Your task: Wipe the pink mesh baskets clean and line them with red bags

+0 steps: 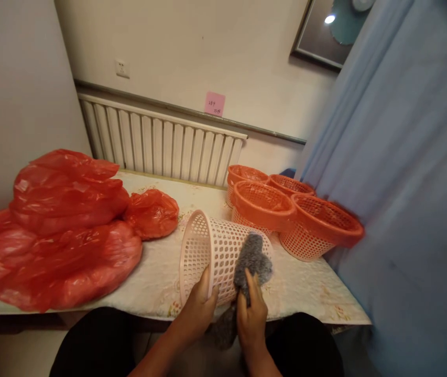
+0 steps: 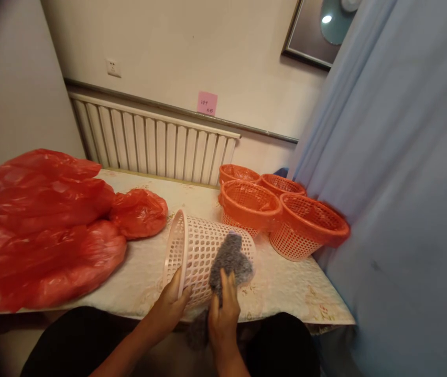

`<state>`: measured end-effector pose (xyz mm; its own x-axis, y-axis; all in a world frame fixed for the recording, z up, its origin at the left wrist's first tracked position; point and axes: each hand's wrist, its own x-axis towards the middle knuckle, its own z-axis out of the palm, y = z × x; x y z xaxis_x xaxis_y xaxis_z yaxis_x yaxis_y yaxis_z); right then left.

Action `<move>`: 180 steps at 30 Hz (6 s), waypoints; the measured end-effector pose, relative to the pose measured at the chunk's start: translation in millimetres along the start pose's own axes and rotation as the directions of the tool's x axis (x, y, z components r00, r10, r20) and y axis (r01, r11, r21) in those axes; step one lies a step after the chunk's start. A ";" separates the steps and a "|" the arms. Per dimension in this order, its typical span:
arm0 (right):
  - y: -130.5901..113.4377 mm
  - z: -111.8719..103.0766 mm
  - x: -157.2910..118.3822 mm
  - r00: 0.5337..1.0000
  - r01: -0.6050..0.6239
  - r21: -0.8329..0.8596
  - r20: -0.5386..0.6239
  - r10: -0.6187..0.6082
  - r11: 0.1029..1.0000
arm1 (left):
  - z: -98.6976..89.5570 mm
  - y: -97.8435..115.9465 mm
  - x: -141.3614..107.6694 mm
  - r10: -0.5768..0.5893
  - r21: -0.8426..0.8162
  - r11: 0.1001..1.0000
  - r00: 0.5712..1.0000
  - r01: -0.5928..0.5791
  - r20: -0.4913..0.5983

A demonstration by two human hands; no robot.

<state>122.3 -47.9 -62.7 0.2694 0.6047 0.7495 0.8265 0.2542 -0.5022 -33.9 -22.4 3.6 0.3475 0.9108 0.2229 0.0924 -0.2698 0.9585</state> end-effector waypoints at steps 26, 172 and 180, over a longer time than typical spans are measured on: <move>-77.0 7.7 91.5 0.952 0.210 0.076 0.211 -0.221 0.975 | 5.2 -7.1 2.5 0.083 -0.067 0.994 0.994 -0.088 -0.076; -96.0 21.0 94.3 0.937 0.248 0.065 0.238 -0.256 0.967 | -27.9 -22.6 -14.9 0.086 -0.086 0.993 0.990 -0.077 0.111; -57.0 23.5 98.1 0.941 0.234 0.071 0.232 -0.245 0.970 | -23.8 11.0 6.0 -0.008 -0.074 0.997 0.999 0.005 -0.039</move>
<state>90.0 14.7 29.4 -0.0633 0.6826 0.7281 0.8297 0.4415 -0.3417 -53.0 -12.4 19.7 0.3101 0.9244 0.2223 0.0247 -0.2416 0.9701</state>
